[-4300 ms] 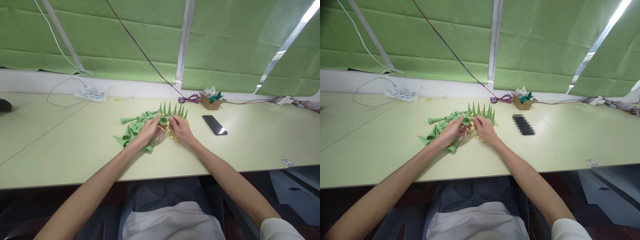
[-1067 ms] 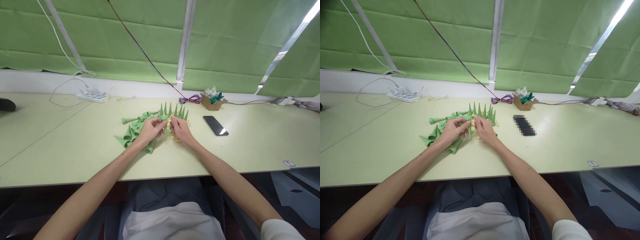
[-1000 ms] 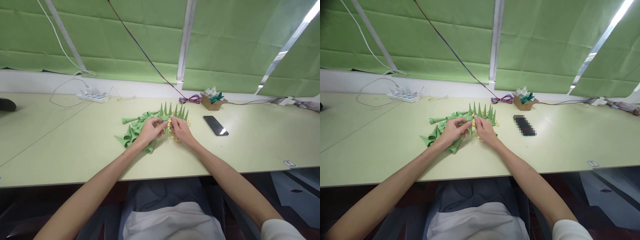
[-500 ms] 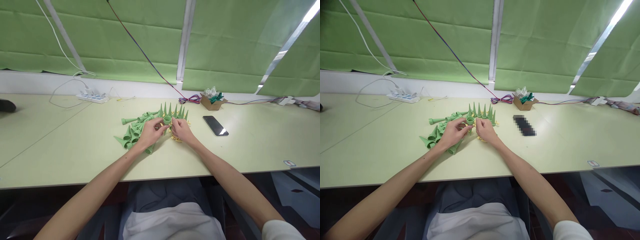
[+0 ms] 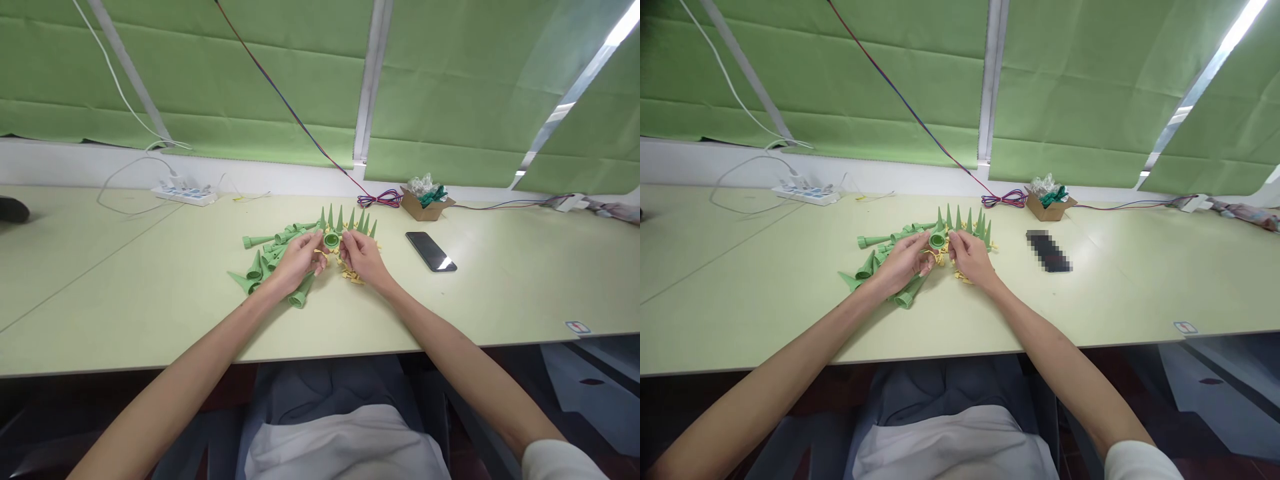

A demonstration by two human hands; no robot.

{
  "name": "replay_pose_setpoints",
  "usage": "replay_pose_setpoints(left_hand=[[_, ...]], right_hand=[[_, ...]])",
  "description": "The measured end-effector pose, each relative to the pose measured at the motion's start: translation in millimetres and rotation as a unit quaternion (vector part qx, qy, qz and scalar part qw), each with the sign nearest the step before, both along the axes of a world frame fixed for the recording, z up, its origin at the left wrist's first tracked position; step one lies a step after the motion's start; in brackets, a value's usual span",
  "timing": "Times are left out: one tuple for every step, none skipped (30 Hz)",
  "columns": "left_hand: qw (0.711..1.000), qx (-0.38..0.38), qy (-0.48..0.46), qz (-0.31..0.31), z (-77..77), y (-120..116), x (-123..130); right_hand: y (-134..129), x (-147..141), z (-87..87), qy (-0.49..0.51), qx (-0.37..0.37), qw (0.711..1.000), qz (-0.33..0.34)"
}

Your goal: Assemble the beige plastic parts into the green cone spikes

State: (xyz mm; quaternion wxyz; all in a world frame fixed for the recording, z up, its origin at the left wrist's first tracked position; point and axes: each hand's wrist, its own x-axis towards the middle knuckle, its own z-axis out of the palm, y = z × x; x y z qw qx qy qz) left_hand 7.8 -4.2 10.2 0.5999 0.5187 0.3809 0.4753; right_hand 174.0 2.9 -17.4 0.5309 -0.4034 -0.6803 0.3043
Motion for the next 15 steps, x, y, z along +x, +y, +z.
replay_pose_setpoints(left_hand=[[0.999, -0.023, -0.015, -0.02, 1.3, -0.1, 0.0], [0.998, -0.039, -0.026, -0.039, 2.6, -0.6, 0.0], [0.997, -0.049, -0.033, -0.055, 3.9, -1.2, -0.1], [0.996, -0.053, -0.039, -0.068, 5.0, -1.9, -0.3], [0.995, -0.054, -0.044, -0.076, 5.9, -2.7, -0.5], [0.994, -0.053, -0.048, -0.081, 6.4, -3.3, -0.8], [0.994, -0.051, -0.052, -0.084, 6.6, -3.8, -1.1], [0.993, -0.051, -0.056, -0.087, 6.5, -4.1, -1.3], [0.993, -0.052, -0.061, -0.089, 6.0, -4.1, -1.6], [0.992, -0.052, -0.066, -0.09, 5.3, -3.9, -1.8], [0.992, -0.052, -0.069, -0.089, 4.4, -3.4, -2.0], [0.992, -0.053, -0.07, -0.087, 3.3, -2.9, -2.3], [0.993, -0.051, -0.07, -0.084, 2.2, -2.3, -2.5], [0.993, -0.048, -0.068, -0.081, 1.2, -1.7, -2.7], [0.994, -0.044, -0.066, -0.08, 0.3, -1.3, -2.8]], right_hand=[[-0.9, 0.4, 0.6, -0.012, 0.007, 1.0, 0.004], [-1.7, 0.7, 1.1, -0.02, 0.012, 1.0, 0.009], [-2.3, 1.0, 1.5, -0.026, 0.015, 0.999, 0.013], [-2.8, 1.2, 1.9, -0.03, 0.016, 0.999, 0.015], [-3.2, 1.5, 2.1, -0.032, 0.017, 0.999, 0.017], [-3.4, 1.7, 2.3, -0.033, 0.017, 0.999, 0.018], [-3.5, 1.9, 2.5, -0.035, 0.017, 0.999, 0.019], [-3.6, 2.1, 2.7, -0.036, 0.016, 0.999, 0.021], [-3.7, 2.4, 2.9, -0.036, 0.015, 0.999, 0.023], [-3.7, 2.6, 3.1, -0.035, 0.014, 0.999, 0.024], [-3.8, 2.8, 3.1, -0.034, 0.012, 0.999, 0.026], [-3.8, 3.0, 3.1, -0.033, 0.011, 0.999, 0.027], [-3.8, 3.2, 2.8, -0.032, 0.01, 0.999, 0.029], [-3.6, 3.5, 2.4, -0.03, 0.008, 0.999, 0.032], [-3.4, 3.7, 1.9, -0.026, 0.006, 0.999, 0.037]])
